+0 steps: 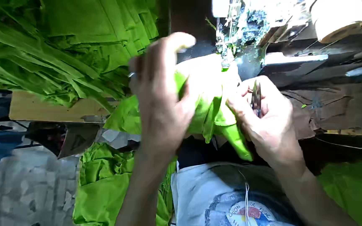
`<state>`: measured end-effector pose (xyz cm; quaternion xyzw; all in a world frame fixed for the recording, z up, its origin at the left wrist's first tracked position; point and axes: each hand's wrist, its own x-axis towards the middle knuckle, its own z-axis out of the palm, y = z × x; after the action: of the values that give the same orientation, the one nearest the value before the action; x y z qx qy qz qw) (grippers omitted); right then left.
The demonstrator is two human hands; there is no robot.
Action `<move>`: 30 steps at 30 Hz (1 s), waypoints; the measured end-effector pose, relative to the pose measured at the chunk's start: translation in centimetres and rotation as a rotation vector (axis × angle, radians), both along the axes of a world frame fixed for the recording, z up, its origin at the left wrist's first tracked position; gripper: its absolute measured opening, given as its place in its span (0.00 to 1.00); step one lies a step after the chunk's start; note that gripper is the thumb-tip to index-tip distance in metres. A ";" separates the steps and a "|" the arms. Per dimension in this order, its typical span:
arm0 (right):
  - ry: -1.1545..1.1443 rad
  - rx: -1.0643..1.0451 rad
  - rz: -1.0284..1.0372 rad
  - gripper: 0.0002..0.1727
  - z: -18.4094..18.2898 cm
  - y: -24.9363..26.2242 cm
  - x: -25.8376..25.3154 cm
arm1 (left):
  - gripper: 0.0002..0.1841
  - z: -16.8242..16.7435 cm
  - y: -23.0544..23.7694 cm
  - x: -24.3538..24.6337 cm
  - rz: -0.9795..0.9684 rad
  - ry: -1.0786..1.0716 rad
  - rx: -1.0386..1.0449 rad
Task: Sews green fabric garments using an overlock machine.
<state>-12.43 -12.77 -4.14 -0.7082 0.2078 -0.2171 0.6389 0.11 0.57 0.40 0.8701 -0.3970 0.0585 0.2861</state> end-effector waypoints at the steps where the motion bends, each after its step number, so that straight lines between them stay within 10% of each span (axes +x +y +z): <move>1: -0.033 0.158 0.054 0.09 -0.1 0.1 -0.6 | 0.33 -0.5 2.0 0.2 0.005 0.073 0.030; 3: -0.048 0.493 0.148 0.08 -0.1 0.2 -1.3 | 0.48 -2.7 5.9 0.0 0.072 0.247 0.145; 5: -0.012 0.617 0.198 0.04 0.0 0.3 -1.3 | 0.28 -4.7 7.9 -0.6 0.088 0.274 0.217; 8: -0.028 0.428 0.124 0.14 -0.6 1.4 -1.2 | 0.09 -1.6 8.8 -0.2 0.054 0.159 0.247; 16: -0.134 0.157 -0.030 0.06 -1.1 2.8 -0.3 | 0.19 5.0 7.9 3.5 0.194 -0.291 0.154; 24: -0.118 0.249 0.029 0.06 -1.4 2.7 -0.4 | 0.14 -1.7 1.5 -2.4 -0.327 -0.261 -0.054; 30: -0.161 0.278 0.021 0.04 -0.9 2.8 -0.2 | 0.13 -2.9 0.4 -2.6 -0.268 -0.225 -0.106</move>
<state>-12.66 -10.00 -5.06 -0.5955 0.1766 -0.2356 0.7474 -2.51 1.00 -2.47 0.7812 -0.5351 0.1378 0.2903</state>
